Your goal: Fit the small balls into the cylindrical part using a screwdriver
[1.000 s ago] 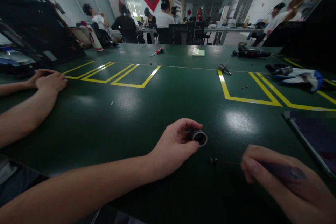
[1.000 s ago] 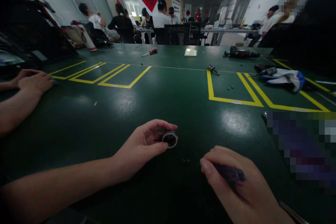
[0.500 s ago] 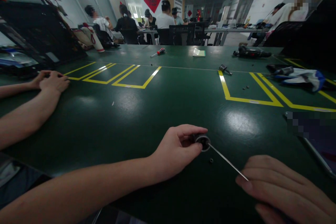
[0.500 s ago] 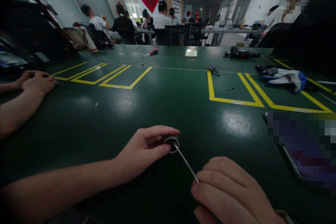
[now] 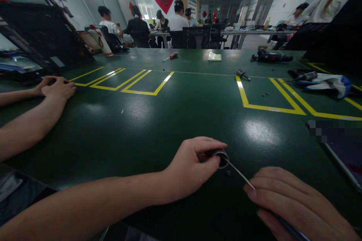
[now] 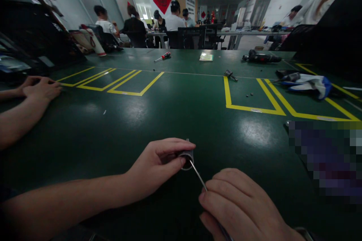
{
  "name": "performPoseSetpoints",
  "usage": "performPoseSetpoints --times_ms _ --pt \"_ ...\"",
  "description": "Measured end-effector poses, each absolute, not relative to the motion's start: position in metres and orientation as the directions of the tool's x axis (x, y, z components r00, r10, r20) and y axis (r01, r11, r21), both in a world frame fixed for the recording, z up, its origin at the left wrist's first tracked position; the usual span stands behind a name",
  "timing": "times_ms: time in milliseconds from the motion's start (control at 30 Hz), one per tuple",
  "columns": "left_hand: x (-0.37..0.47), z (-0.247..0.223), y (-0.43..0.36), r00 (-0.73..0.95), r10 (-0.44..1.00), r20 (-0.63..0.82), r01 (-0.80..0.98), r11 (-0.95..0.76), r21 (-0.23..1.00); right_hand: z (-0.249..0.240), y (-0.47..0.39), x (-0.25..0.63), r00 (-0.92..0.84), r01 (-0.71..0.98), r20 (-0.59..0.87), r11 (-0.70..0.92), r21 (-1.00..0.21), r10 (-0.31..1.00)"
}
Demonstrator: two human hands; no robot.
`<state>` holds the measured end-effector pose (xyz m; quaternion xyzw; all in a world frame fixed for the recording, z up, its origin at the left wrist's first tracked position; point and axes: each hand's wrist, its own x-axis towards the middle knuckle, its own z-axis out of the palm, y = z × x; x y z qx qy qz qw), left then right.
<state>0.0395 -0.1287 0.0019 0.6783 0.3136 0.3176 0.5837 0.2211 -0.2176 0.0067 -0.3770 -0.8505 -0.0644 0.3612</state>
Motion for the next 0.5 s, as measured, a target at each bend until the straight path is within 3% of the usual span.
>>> performPoseSetpoints --times_ms 500 --pt "0.0401 0.0002 -0.1288 0.577 0.806 0.132 0.116 -0.241 0.964 0.0014 -0.2211 0.2136 -0.429 0.675 0.676 0.710 -0.201 0.599"
